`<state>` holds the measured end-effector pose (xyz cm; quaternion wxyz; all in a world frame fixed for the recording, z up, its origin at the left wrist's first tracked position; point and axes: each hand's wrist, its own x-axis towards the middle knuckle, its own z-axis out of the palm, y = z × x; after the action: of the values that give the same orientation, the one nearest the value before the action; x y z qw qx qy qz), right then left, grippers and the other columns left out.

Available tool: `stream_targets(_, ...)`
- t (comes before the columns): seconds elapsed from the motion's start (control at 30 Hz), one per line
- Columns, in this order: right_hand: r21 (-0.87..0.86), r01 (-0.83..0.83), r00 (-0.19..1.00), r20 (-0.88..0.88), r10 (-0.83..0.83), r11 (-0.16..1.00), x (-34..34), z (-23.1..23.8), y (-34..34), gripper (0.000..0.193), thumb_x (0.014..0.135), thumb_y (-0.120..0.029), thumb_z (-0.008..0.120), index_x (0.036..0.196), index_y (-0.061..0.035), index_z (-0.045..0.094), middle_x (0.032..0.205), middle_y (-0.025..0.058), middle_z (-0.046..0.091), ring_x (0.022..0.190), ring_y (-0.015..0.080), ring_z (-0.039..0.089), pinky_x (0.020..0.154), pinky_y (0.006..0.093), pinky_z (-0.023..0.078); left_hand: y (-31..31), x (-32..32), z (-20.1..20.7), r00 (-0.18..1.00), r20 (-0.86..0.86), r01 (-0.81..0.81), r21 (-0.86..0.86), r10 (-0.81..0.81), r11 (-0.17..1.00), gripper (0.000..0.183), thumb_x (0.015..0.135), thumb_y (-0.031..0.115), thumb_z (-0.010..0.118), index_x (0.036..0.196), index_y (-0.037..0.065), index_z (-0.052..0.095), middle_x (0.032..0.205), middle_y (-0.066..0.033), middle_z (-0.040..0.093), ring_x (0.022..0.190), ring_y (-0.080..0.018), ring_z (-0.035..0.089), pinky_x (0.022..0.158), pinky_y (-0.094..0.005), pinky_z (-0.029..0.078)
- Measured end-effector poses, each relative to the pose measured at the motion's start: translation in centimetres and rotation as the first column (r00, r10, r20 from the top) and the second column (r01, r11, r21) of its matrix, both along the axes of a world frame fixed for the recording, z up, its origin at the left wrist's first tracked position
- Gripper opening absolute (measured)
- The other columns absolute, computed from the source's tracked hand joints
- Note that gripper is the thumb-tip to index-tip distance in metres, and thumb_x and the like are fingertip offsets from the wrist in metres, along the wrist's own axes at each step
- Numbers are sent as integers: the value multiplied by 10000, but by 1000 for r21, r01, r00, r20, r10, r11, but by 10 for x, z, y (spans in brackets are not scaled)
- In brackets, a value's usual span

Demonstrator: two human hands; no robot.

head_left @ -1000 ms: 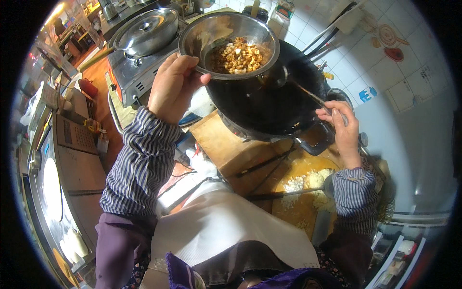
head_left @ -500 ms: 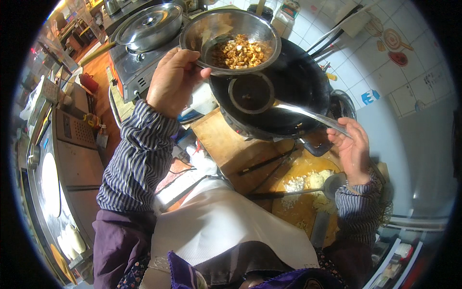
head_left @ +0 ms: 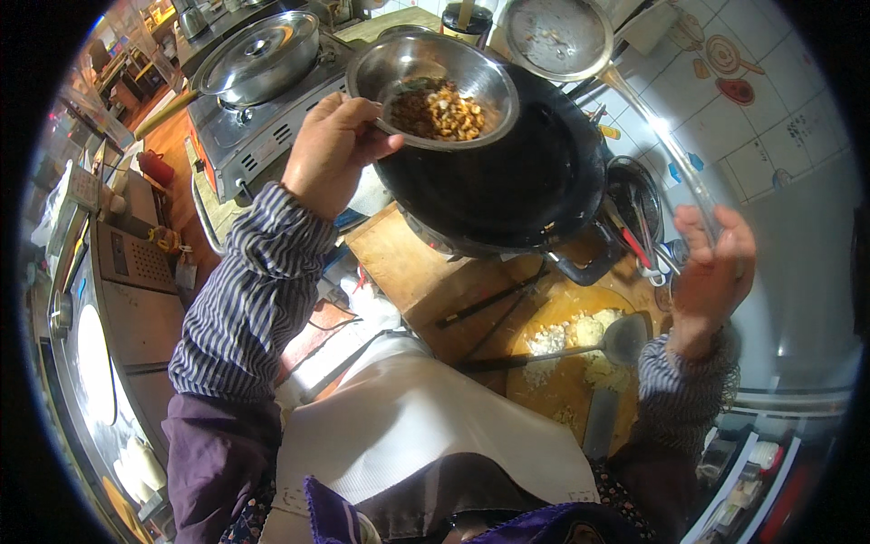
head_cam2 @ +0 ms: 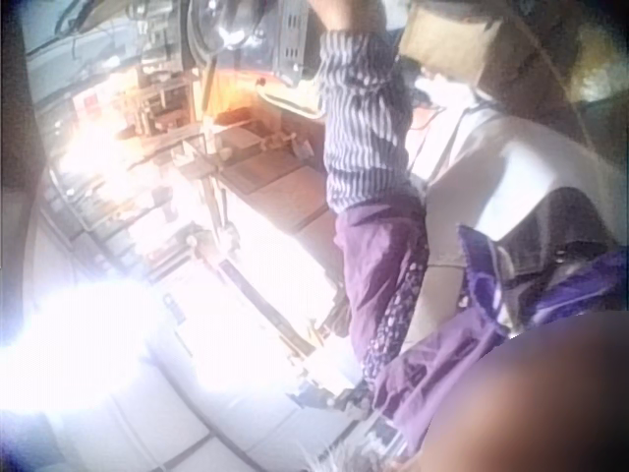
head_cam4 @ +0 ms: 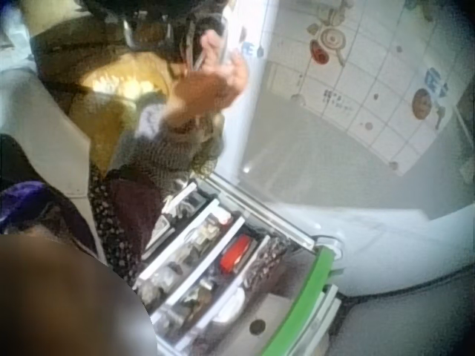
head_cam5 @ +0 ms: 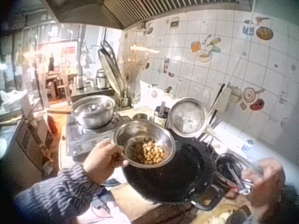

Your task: The person scoops fried food from a wok into a metal bowl using a strainer, then scrapes chopped white vegetable from a cutting board into the wok with a cleaver and stirs it. The person repeats the scooping and stirring steps.

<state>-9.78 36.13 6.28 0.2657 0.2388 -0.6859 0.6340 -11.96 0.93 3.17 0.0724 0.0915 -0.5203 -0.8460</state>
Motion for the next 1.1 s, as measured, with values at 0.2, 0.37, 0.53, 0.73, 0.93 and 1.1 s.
stream_targets(0.2, 693, 84, 907, -351, 232, 716, 20, -33, -27, 231, 831, 41, 516, 1058, 28, 551, 999, 155, 599, 973, 231, 574, 828, 309, 496, 10, -4, 2, 996, 45, 72, 149, -80, 986, 66, 862, 32, 488, 832, -16, 452, 791, -53, 411, 665, -130, 507, 623, -271, 559)
stream_targets(0.37, 390, 4, 979, -188, 75, 921, 29, -18, -16, 180, 879, -12, 451, 992, 14, 588, 965, 147, 602, 835, 237, 630, 769, 337, 532, 3, -6, -1, 996, 40, 74, 208, -84, 975, 56, 855, 22, 495, 832, -13, 458, 784, -46, 412, 658, -130, 500, 615, -264, 560)
stream_targets(0.53, 373, 145, 988, -4, -155, 916, 21, 26, 37, 173, 880, -32, 438, 936, 26, 591, 960, 148, 565, 821, 237, 608, 712, 363, 531, -10, -10, -11, 998, 6, 65, 61, -65, 996, 63, 842, 17, 495, 836, -14, 441, 730, -49, 438, 593, -124, 551, 597, -242, 563)
stream_targets(0.73, 606, -249, 963, 240, 124, 756, 4, 79, 76, 162, 889, -84, 478, 883, 26, 598, 931, 138, 548, 817, 223, 596, 700, 351, 522, -28, -10, -7, 999, -16, 47, -9, -47, 999, 58, 841, 33, 507, 811, -9, 481, 723, -49, 460, 625, -123, 524, 590, -216, 532)
stream_targets(0.93, 879, -323, 947, 299, 121, 351, -10, 101, 61, 172, 887, -144, 503, 869, -15, 616, 889, 89, 580, 781, 179, 577, 684, 288, 491, -31, -11, -1, 995, -88, 52, 3, -51, 999, 82, 859, 53, 510, 805, -8, 507, 721, -47, 481, 622, -107, 554, 601, -207, 539)
stream_targets(1.1, 819, -316, 949, 281, 146, 478, -40, 70, 29, 164, 881, -101, 479, 872, -22, 622, 867, 89, 593, 804, 188, 562, 705, 298, 458, -31, -14, 1, 997, -63, 41, 29, -39, 999, 77, 857, 49, 511, 811, -13, 510, 718, -48, 485, 633, -113, 562, 596, -204, 540)
